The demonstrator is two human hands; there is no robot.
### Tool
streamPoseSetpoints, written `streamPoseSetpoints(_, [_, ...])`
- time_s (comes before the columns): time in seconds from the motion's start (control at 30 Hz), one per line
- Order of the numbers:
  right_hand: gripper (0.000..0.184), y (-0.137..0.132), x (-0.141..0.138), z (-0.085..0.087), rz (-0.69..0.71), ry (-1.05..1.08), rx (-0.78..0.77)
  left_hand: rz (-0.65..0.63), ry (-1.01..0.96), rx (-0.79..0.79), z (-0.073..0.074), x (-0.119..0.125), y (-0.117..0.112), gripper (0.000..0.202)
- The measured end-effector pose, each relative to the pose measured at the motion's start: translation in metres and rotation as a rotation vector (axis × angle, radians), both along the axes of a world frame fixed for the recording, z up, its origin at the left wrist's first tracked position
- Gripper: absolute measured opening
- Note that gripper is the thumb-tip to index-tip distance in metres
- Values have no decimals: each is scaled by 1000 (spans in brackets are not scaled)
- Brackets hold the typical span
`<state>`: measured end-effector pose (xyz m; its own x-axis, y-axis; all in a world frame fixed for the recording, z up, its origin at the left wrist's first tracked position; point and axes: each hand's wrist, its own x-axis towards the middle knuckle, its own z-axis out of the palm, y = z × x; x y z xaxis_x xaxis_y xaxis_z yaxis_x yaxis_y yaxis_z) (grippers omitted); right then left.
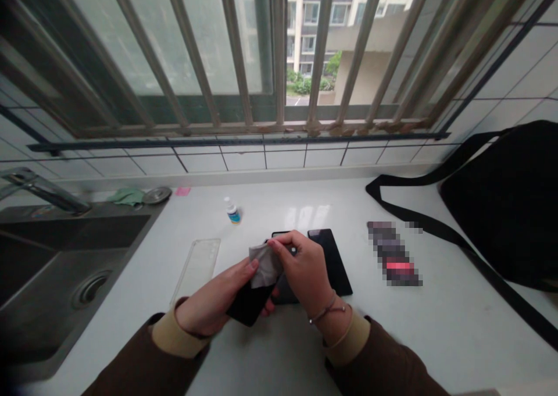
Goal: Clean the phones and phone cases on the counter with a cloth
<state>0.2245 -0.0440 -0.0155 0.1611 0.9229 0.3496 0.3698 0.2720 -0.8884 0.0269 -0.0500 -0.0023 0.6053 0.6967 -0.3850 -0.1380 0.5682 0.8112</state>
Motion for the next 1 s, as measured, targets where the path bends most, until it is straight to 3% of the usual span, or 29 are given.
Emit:
streamPoseSetpoints(0.13, [19,3,0,-2,19,9,97,-6,-13,-9,0,1,0,49])
streamPoseSetpoints(0.33, [32,6,-1,-6,71,17,22,15,-36,-11,0,0,0,53])
streamPoseSetpoints(0.5, [21,6,-1,-6,40,44,58,37,-57,-47,-2,1,0,68])
streamPoseSetpoints(0.57, [22,5,-1,-4,5,54,113,65,-109,-57,-2,2,0,74])
streamPoseSetpoints(0.67, [19,-1,1,1,-17,18,189,189,-140,-67,-2,3,2,67])
streamPoseSetpoints(0.73, [18,-8,1,3,59,-7,242,286,-140,-74,0,3,4,60])
streamPoseSetpoints(0.83, [24,-19,-2,4,302,-4,329,387,-163,-60,2,3,6,48])
streamPoseSetpoints(0.9, [30,-25,-5,5,432,-34,359,416,-198,-42,3,3,5,41])
streamPoseSetpoints(1.0, [33,-26,-12,5,479,-192,404,385,-201,-34,3,4,4,47])
